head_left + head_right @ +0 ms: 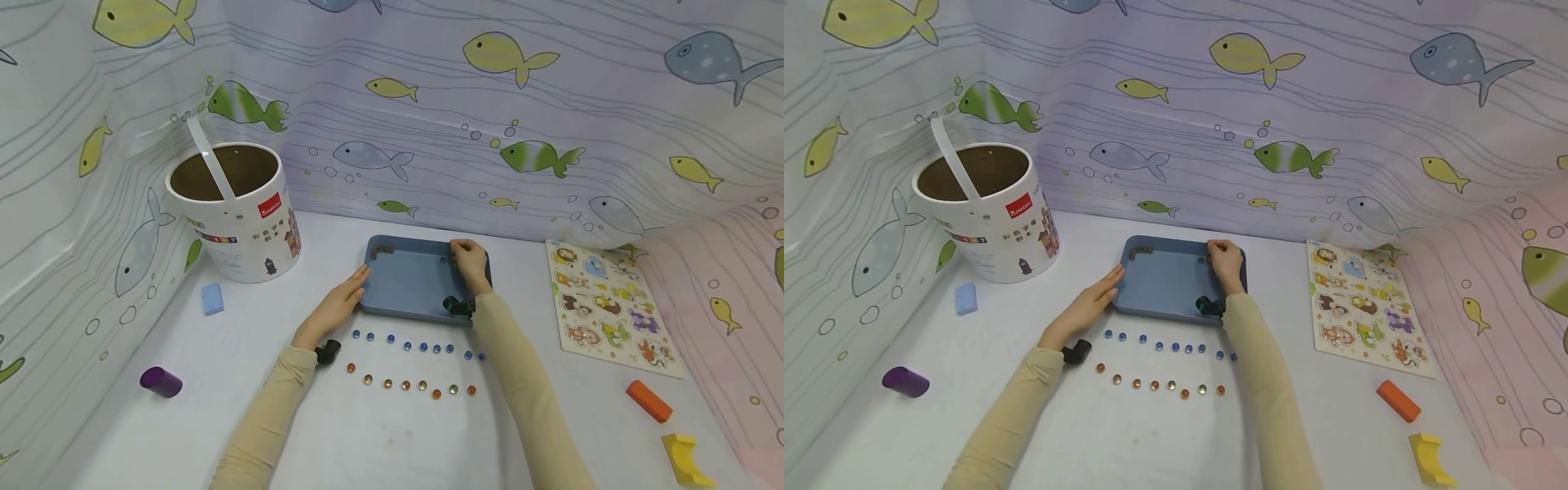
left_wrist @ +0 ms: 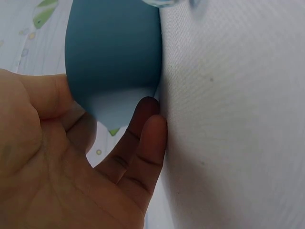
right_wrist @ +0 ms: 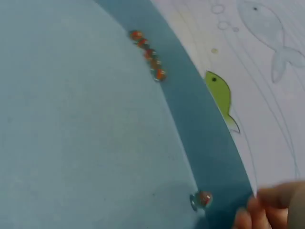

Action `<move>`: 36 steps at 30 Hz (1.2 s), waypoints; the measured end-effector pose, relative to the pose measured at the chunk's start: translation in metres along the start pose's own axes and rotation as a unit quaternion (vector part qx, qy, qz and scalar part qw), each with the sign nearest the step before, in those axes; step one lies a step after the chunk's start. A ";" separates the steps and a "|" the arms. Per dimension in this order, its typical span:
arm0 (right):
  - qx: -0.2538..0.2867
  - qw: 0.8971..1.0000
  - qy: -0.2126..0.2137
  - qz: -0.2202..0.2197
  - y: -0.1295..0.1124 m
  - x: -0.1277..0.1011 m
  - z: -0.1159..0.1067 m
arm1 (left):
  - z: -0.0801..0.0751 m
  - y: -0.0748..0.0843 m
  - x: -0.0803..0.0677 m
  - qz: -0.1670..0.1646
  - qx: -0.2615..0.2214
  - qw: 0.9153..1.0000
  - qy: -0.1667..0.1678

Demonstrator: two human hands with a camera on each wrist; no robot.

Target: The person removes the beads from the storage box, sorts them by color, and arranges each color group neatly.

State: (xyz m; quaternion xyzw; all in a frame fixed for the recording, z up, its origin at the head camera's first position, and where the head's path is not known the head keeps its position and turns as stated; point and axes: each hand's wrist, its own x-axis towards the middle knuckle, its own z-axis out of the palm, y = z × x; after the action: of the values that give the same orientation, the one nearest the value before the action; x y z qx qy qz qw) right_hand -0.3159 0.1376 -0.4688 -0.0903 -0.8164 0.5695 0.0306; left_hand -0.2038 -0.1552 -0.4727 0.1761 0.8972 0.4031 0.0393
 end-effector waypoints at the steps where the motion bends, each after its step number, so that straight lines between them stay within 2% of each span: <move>1: -0.020 1.000 0.009 -0.007 0.000 -0.001 0.001 | 0.000 0.000 0.000 0.000 0.001 1.000 0.000; 4: -0.089 0.996 0.013 -0.018 -0.002 -0.004 0.004 | -0.001 -0.001 -0.001 0.002 0.004 1.000 0.001; 8: -0.135 0.989 -0.059 -0.018 -0.005 -0.004 0.011 | -0.003 -0.002 -0.002 -0.001 0.003 1.000 0.000; 12: -0.145 0.982 -0.116 -0.035 -0.010 -0.002 0.021 | -0.003 -0.002 -0.003 -0.005 -0.001 1.000 0.001; 19: -0.164 0.974 -0.145 -0.054 -0.023 -0.003 0.048 | -0.002 -0.002 -0.004 -0.004 -0.001 1.000 -0.001; 23: -0.181 0.967 -0.159 -0.088 -0.032 -0.005 0.062 | -0.003 -0.001 -0.003 -0.001 -0.005 1.000 0.006; 28: -0.233 0.948 -0.168 -0.137 -0.035 -0.001 0.074 | -0.003 0.000 -0.001 -0.006 -0.004 1.000 0.004; 33: -0.302 0.922 -0.183 -0.157 -0.032 0.001 0.081 | -0.001 0.001 -0.001 -0.009 -0.009 1.000 -0.009; 36: -0.326 0.913 -0.182 -0.164 -0.030 0.002 0.084 | -0.001 0.000 0.000 -0.003 -0.003 1.000 -0.010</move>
State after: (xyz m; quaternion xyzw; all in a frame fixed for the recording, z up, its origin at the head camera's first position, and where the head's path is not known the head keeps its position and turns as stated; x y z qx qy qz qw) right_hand -0.3343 0.0501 -0.4704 0.1453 -0.9516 0.2648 -0.0569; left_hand -0.2037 -0.1554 -0.4720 0.1775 0.8961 0.4038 0.0496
